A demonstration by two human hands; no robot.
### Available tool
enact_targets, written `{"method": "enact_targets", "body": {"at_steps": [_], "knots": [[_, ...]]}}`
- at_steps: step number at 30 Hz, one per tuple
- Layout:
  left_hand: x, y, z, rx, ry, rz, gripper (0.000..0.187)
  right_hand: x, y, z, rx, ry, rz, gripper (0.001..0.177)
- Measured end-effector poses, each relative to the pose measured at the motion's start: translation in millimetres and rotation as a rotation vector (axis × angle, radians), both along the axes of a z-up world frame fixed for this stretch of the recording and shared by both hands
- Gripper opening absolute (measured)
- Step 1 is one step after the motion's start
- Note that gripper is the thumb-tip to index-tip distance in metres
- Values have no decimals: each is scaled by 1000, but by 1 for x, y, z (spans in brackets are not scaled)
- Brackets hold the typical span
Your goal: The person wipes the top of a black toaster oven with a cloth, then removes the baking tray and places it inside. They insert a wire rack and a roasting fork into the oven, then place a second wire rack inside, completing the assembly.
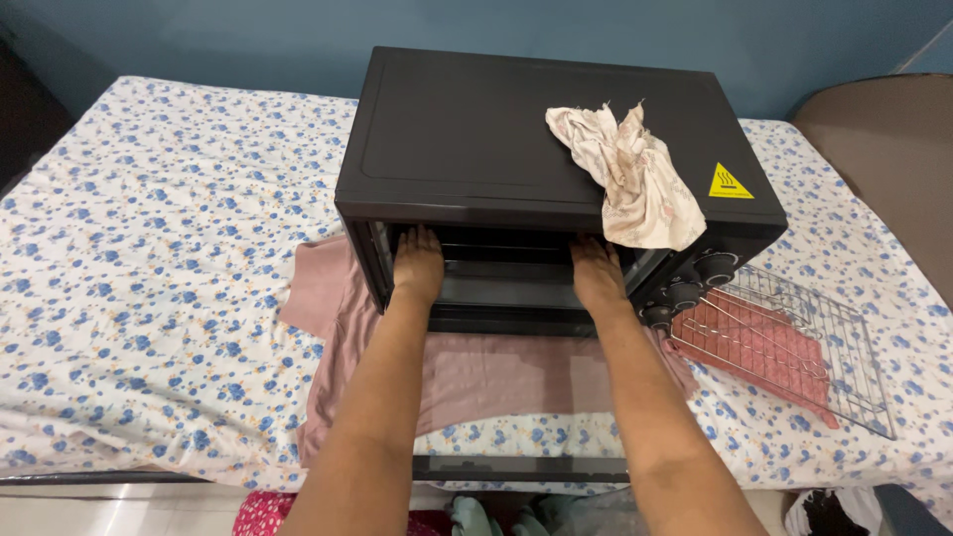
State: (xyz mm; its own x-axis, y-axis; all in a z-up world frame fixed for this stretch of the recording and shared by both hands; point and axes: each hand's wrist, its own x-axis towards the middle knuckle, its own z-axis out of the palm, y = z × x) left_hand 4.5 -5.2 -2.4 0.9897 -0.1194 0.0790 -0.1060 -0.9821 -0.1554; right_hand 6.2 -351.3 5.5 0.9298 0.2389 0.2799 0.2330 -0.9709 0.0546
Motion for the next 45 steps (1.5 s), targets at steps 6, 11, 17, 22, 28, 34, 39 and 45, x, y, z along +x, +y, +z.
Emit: {"method": "enact_targets", "body": {"at_steps": [6,11,17,22,28,34,39,45], "knots": [[-18,-2,-10,-83,-169,3,66,-10,3,-1,-24,4,-21,61],[-32,-4,-2,-54,-198,10,69,-32,10,8,43,-63,12,65],[-45,-8,10,-81,-176,2,73,-48,15,21,68,-100,22,69],[-55,-18,5,-73,-236,-35,73,-63,17,23,82,-124,32,72],[-75,-37,15,-65,-211,-65,75,-85,18,29,142,-135,71,74],[-89,-57,19,-87,-226,-124,73,-101,13,25,170,-150,60,74],[-100,-72,23,-30,-181,-181,72,-110,7,14,179,-185,54,73],[-115,-93,25,-100,-151,-261,75,-129,-3,8,240,-127,34,66]]}}
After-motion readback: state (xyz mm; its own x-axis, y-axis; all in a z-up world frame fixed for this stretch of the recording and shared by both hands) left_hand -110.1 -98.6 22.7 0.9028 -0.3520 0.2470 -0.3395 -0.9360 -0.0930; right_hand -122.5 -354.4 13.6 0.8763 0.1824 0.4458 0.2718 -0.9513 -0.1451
